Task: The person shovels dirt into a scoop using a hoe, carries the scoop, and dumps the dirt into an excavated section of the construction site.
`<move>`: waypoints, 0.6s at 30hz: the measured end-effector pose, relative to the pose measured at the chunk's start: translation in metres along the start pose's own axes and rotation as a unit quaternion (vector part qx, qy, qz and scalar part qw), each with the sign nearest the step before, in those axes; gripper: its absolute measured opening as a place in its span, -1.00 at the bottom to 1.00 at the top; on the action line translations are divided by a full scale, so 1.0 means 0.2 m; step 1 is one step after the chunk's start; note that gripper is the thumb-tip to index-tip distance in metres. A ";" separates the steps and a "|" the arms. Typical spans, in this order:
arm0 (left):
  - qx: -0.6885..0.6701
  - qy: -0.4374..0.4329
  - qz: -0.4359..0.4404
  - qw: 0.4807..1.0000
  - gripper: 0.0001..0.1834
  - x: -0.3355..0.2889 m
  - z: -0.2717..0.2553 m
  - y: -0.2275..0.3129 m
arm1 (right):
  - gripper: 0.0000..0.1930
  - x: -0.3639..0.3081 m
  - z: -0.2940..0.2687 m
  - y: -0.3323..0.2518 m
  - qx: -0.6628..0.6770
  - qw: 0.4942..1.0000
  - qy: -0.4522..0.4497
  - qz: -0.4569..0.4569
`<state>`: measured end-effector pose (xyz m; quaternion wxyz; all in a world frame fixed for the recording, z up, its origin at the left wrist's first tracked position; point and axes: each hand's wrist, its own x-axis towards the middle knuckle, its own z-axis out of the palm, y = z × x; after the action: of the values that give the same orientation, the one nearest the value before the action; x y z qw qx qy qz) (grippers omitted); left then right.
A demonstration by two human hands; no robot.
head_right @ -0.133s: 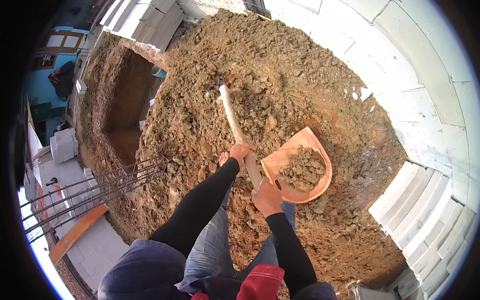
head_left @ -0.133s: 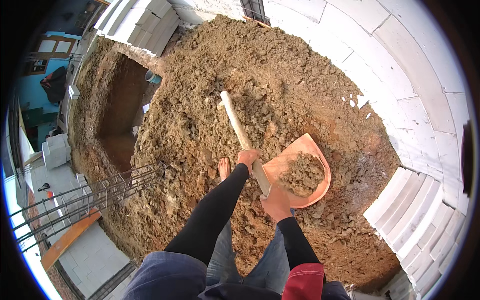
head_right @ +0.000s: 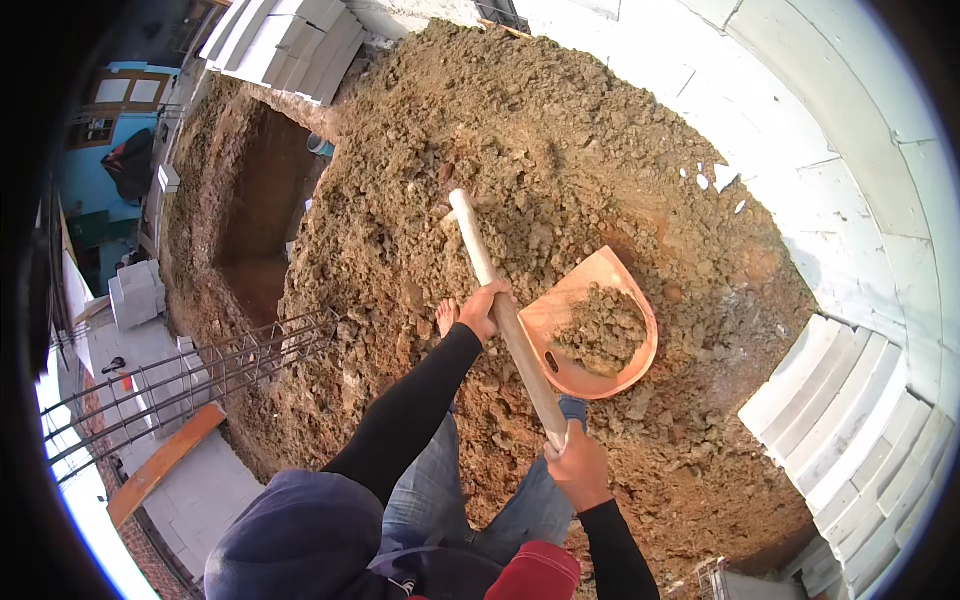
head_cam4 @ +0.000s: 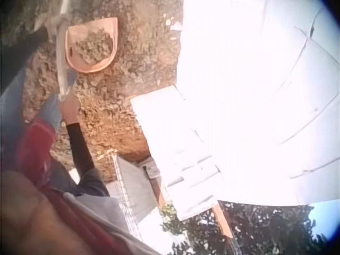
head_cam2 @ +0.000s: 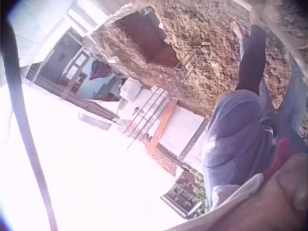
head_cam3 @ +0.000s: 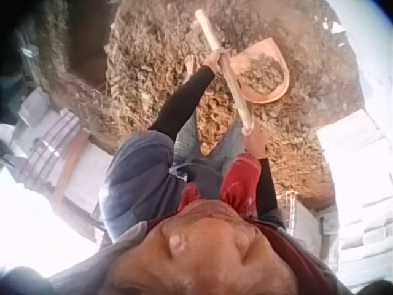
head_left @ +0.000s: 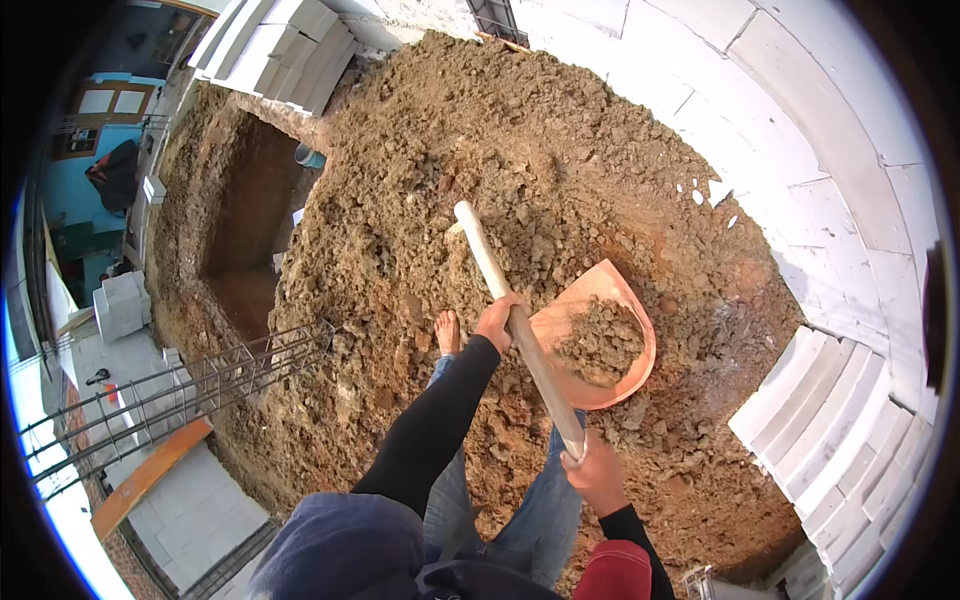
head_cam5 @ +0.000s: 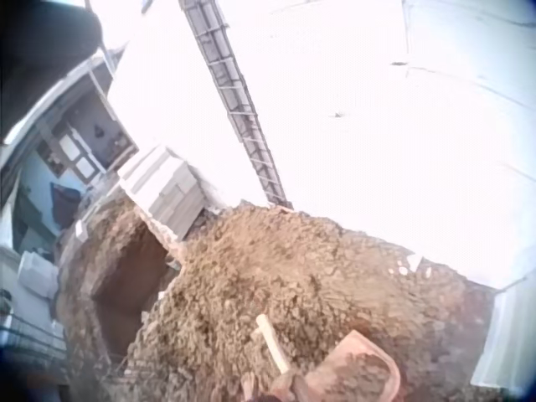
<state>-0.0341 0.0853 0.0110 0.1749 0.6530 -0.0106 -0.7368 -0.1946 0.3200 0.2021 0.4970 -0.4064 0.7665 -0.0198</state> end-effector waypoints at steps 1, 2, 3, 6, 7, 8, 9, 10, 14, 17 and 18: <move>-0.052 -0.019 0.012 0.998 -0.85 0.05 0.00 -0.03 | -0.57 -0.12 0.00 0.11 -0.010 0.999 -0.023 0.027; -0.024 -0.008 -0.038 0.999 -0.84 0.00 0.13 -0.17 | -0.56 -0.19 0.03 0.33 -0.034 0.999 0.001 0.042; 0.002 0.008 -0.080 0.997 -0.82 -0.10 0.22 -0.26 | -0.56 -0.27 0.08 0.53 -0.049 0.997 -0.004 0.056; -0.062 -0.059 -0.136 0.987 -0.75 -0.30 0.14 -0.69 | -0.55 -0.61 0.15 0.81 -0.065 0.995 -0.010 0.079; -0.061 -0.053 -0.139 0.987 -0.75 -0.37 0.12 -0.67 | -0.54 -0.70 0.15 0.81 -0.075 0.993 -0.013 0.087; -0.075 -0.060 -0.137 0.986 -0.75 -0.43 0.11 -0.64 | -0.54 -0.70 0.15 0.79 -0.075 0.993 -0.019 0.088; -0.090 -0.068 -0.134 0.984 -0.76 -0.49 0.08 -0.60 | -0.53 -0.68 0.17 0.77 -0.066 0.996 0.010 0.056; -0.075 -0.089 -0.103 0.988 -0.75 -0.55 0.06 -0.45 | -0.51 -0.62 0.22 0.74 -0.057 0.997 0.046 0.024; -0.015 -0.087 0.151 0.985 -0.75 -0.80 -0.19 0.47 | -0.50 0.08 0.48 0.18 -0.062 0.966 0.157 -0.195; 0.037 -0.081 0.420 0.903 -0.75 -1.18 -0.27 1.42 | -0.52 0.64 0.41 -0.64 0.003 0.927 0.195 -0.321; 0.059 -0.067 0.517 0.851 -0.75 -1.37 -0.30 1.77 | -0.53 0.78 0.38 -0.97 0.033 0.907 0.203 -0.367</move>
<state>0.1334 -0.1590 0.3514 0.4905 0.5111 -0.4017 -0.5803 -0.0454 0.1174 0.1313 0.3013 -0.6298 0.6464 -0.3080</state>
